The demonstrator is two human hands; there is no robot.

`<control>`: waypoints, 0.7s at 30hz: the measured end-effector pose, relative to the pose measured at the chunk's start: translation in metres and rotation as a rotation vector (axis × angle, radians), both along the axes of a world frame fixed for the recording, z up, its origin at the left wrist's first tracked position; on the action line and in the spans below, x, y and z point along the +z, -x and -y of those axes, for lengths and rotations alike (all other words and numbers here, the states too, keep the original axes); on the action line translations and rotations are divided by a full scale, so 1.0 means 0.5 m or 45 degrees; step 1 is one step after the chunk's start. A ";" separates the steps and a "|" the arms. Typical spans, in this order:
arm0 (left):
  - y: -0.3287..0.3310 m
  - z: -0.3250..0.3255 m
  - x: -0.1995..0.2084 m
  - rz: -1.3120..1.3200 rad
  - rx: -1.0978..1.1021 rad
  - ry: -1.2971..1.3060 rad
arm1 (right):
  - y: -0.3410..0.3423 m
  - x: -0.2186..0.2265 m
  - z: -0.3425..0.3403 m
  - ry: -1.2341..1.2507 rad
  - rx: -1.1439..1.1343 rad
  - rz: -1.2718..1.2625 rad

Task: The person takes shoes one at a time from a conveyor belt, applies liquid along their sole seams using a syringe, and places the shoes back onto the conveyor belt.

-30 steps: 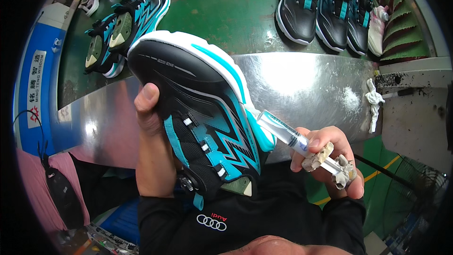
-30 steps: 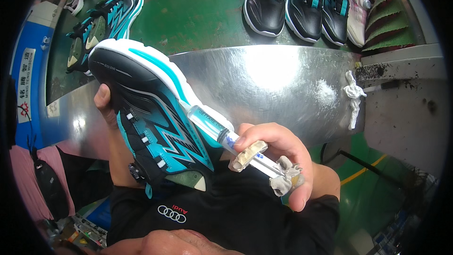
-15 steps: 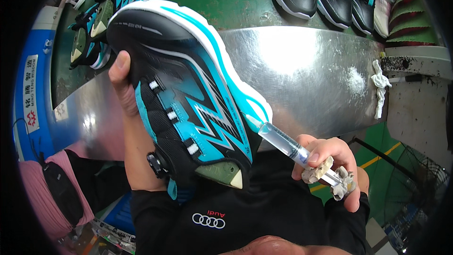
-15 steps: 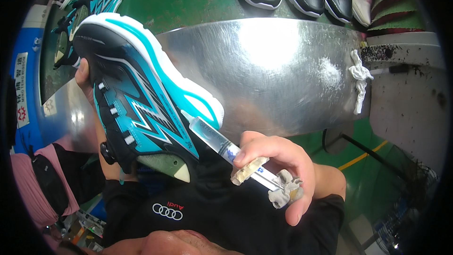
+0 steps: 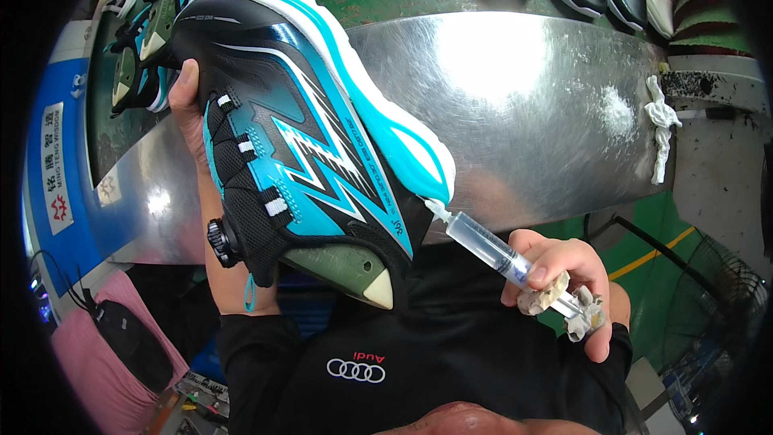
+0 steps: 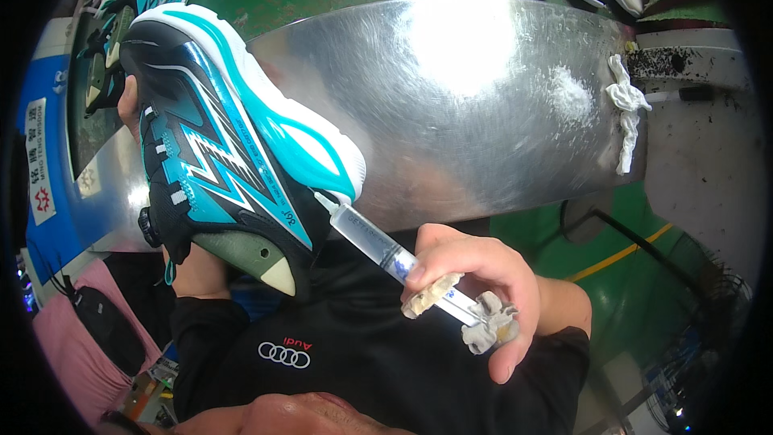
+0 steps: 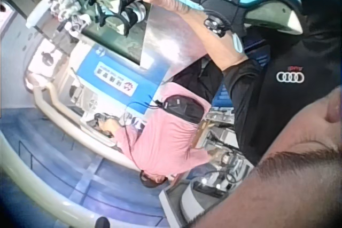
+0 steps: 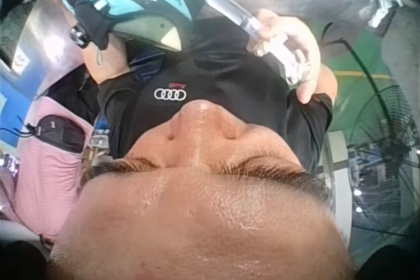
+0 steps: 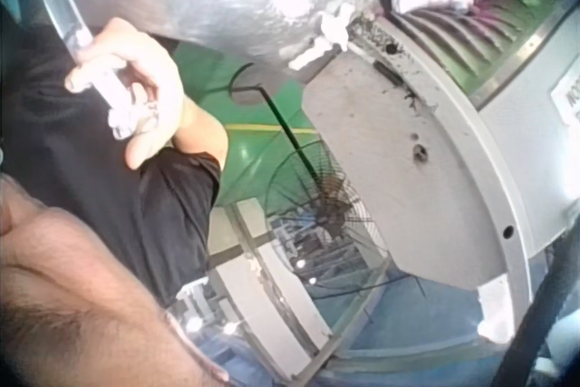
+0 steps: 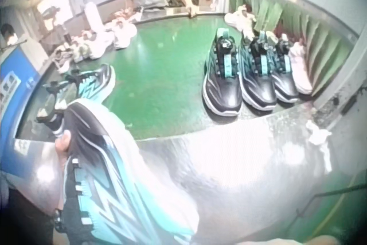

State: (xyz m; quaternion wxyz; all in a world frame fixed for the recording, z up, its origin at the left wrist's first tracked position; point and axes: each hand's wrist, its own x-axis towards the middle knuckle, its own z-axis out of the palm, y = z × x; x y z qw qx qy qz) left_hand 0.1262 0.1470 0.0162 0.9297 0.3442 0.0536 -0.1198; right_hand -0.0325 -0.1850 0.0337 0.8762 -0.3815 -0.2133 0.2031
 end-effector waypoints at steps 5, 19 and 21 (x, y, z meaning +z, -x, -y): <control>-0.007 0.007 0.008 -0.037 -0.059 0.049 | 0.005 -0.021 0.007 0.003 -0.015 0.027; 0.054 -0.026 0.034 -0.200 0.061 -0.420 | 0.006 -0.070 0.008 -0.054 -0.032 -0.002; 0.074 -0.026 0.047 -0.285 0.076 -0.404 | -0.001 -0.076 0.006 -0.030 -0.011 0.007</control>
